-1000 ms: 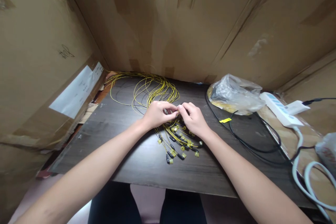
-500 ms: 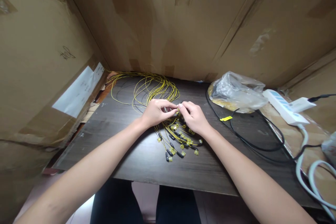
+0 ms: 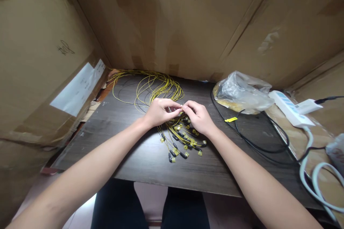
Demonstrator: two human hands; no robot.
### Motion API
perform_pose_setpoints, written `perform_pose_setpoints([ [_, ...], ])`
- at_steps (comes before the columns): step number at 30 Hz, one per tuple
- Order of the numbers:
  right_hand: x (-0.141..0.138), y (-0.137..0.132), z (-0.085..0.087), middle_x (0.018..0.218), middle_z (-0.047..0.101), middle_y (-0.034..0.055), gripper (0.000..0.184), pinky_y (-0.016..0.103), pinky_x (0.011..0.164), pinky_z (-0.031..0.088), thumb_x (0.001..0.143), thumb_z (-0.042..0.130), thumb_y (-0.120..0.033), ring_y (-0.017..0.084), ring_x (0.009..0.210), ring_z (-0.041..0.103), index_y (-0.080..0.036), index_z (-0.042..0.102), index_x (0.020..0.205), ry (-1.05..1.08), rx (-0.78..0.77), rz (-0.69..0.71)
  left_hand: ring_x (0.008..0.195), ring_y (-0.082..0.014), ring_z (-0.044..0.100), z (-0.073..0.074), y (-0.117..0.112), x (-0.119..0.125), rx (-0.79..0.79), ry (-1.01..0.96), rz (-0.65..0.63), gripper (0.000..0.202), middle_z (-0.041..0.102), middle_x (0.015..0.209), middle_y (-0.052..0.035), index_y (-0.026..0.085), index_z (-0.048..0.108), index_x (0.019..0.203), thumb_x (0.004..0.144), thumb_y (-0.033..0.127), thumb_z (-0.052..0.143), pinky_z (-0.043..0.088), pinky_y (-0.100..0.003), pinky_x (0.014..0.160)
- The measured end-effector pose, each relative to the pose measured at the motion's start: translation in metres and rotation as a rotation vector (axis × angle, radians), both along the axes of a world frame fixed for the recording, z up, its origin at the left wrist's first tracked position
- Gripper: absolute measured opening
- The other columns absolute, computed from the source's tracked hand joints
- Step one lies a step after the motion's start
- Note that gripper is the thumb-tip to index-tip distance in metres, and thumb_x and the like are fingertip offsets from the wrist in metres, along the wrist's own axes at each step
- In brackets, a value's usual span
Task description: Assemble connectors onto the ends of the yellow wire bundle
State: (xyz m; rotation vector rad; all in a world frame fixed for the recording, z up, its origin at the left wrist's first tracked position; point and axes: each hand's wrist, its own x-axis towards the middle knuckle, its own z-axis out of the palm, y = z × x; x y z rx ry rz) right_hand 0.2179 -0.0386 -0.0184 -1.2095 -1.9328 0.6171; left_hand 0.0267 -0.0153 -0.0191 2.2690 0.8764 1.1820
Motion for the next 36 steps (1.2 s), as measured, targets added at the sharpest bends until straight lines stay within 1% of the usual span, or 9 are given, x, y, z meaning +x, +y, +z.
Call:
perform_pose_setpoints([
  [2, 0.0002, -0.0001, 0.0004, 0.074, 0.061, 0.0014, 0.02, 0.029, 0.066, 0.04, 0.093, 0.05, -0.032, 0.017, 0.07, 0.054, -0.02, 0.058, 0.078, 0.038, -0.02, 0.01, 0.058, -0.0106, 0.064, -0.0001, 0.0003, -0.0002, -0.01, 0.002, 0.001, 0.012, 0.077, 0.075, -0.0036, 0.016, 0.08, 0.09, 0.083, 0.021, 0.072, 0.05, -0.021, 0.056],
  [4, 0.0003, -0.0002, 0.0004, 0.073, 0.06, 0.0011, 0.02, 0.029, 0.064, 0.039, 0.092, 0.051, -0.032, 0.016, 0.067, 0.052, -0.02, 0.058, 0.078, 0.046, -0.032, 0.011, 0.06, -0.011, 0.065, -0.001, 0.0011, -0.0004, -0.012, 0.002, -0.01, 0.012, 0.077, 0.077, -0.0041, 0.016, 0.08, 0.091, 0.084, 0.022, 0.072, 0.051, -0.021, 0.057],
  [10, -0.0004, 0.0, 0.0, 0.059, 0.048, -0.0003, 0.041, 0.03, 0.063, 0.035, 0.097, 0.043, -0.038, 0.016, 0.063, 0.047, -0.022, 0.042, 0.06, -0.051, 0.021, -0.015, 0.061, -0.0116, 0.066, -0.0034, 0.0031, -0.0014, 0.005, 0.013, -0.031, 0.013, 0.077, 0.078, -0.0041, 0.017, 0.08, 0.092, 0.085, 0.023, 0.071, 0.052, -0.022, 0.059],
  [12, -0.0006, 0.0001, 0.0002, 0.061, 0.051, 0.0004, 0.039, 0.03, 0.064, 0.036, 0.097, 0.043, -0.037, 0.017, 0.065, 0.049, -0.022, 0.046, 0.061, -0.051, 0.024, -0.019, 0.06, -0.0114, 0.065, -0.003, 0.0028, -0.0016, 0.007, 0.019, -0.02, 0.013, 0.077, 0.077, -0.004, 0.017, 0.08, 0.091, 0.084, 0.023, 0.072, 0.051, -0.022, 0.058],
  [15, -0.001, -0.0003, 0.0004, 0.071, 0.059, 0.0014, 0.026, 0.03, 0.066, 0.039, 0.094, 0.049, -0.034, 0.017, 0.069, 0.053, -0.021, 0.057, 0.073, 0.004, 0.004, -0.018, 0.058, -0.011, 0.064, -0.0023, 0.0022, -0.0017, -0.005, 0.025, -0.014, 0.013, 0.076, 0.074, -0.0038, 0.016, 0.08, 0.091, 0.084, 0.023, 0.072, 0.05, -0.021, 0.056],
  [18, -0.0019, -0.0011, 0.0, 0.073, 0.06, 0.0012, 0.016, 0.029, 0.065, 0.04, 0.09, 0.053, -0.03, 0.017, 0.069, 0.053, -0.02, 0.059, 0.078, 0.036, -0.005, -0.024, 0.059, -0.011, 0.065, -0.0027, 0.0022, -0.0017, -0.023, 0.028, -0.019, 0.014, 0.076, 0.074, -0.004, 0.016, 0.08, 0.092, 0.084, 0.023, 0.072, 0.05, -0.021, 0.056],
  [25, -0.003, -0.0007, -0.0003, 0.064, 0.056, 0.0006, 0.032, 0.03, 0.065, 0.038, 0.095, 0.05, -0.035, 0.017, 0.068, 0.052, -0.021, 0.053, 0.066, -0.034, 0.047, -0.052, 0.058, -0.011, 0.065, -0.0036, 0.0024, -0.0019, 0.001, 0.027, -0.015, 0.012, 0.076, 0.073, -0.0035, 0.017, 0.08, 0.09, 0.085, 0.025, 0.071, 0.051, -0.021, 0.057],
  [31, -0.0015, 0.0011, -0.0013, 0.075, 0.062, 0.0019, 0.016, 0.03, 0.067, 0.04, 0.09, 0.055, -0.03, 0.018, 0.072, 0.054, -0.021, 0.059, 0.078, 0.012, 0.033, -0.026, 0.059, -0.0108, 0.065, -0.001, 0.0005, -0.0007, -0.027, 0.048, 0.0, 0.012, 0.076, 0.075, -0.0032, 0.016, 0.079, 0.089, 0.086, 0.024, 0.07, 0.052, -0.021, 0.059],
  [36, -0.0024, 0.0006, -0.0026, 0.068, 0.058, 0.0014, 0.027, 0.03, 0.065, 0.037, 0.094, 0.049, -0.032, 0.018, 0.068, 0.052, -0.021, 0.055, 0.07, -0.039, 0.048, -0.038, 0.061, -0.0109, 0.066, -0.0021, 0.0009, -0.0007, -0.026, 0.026, -0.02, 0.013, 0.076, 0.076, -0.0034, 0.016, 0.079, 0.091, 0.086, 0.024, 0.071, 0.052, -0.02, 0.058],
])
